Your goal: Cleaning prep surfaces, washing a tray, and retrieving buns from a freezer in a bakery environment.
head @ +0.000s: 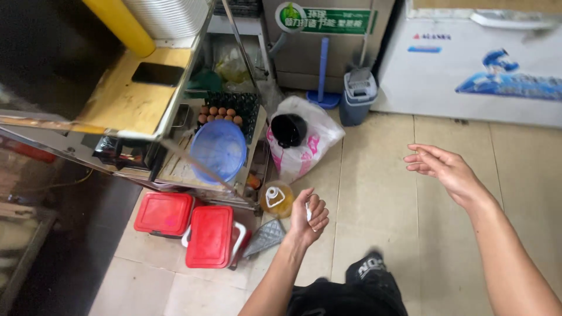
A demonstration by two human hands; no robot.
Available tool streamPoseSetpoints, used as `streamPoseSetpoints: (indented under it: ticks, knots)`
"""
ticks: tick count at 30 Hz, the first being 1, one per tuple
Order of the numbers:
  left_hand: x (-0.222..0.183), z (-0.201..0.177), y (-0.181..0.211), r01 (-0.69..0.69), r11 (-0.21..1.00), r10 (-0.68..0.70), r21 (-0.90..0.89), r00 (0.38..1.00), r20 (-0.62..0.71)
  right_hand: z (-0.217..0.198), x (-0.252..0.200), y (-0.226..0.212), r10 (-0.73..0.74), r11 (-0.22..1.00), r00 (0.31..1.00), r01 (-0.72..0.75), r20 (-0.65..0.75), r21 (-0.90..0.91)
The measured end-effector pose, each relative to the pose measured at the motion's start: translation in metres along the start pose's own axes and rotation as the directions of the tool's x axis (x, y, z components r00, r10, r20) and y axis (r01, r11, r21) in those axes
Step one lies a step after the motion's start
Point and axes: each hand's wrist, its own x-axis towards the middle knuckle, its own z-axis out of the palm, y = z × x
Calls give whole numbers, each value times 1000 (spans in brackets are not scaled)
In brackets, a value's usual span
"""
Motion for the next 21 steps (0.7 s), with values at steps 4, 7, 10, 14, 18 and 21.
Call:
streamPoseSetpoints:
  ticks: [4, 7, 10, 14, 18, 21]
  knots:
    - [84, 6, 27, -134, 991, 133, -21, 989, -71, -40, 134, 5, -35, 999, 988, 35, 150, 7]
    - [137, 24, 45, -286, 958, 277, -24, 943, -183, -63, 239, -13, -39, 998, 963, 52, 265, -44]
    - [177, 45, 61, -354, 929, 328, -105, 923, -202, -53, 350, -34, -40, 998, 930, 54, 364, -29]
    - [217, 66, 70, -433, 892, 389, -128, 881, -270, 7, 494, -38, -31, 994, 881, 75, 472, -74]
    - [269, 58, 92, -419, 868, 358, -267, 900, -248, 90, 591, -49, 60, 977, 767, 85, 639, -194]
    - [317, 45, 114, -470, 789, 428, -396, 883, -195, 144, 646, -51, 95, 962, 716, 112, 692, -248]
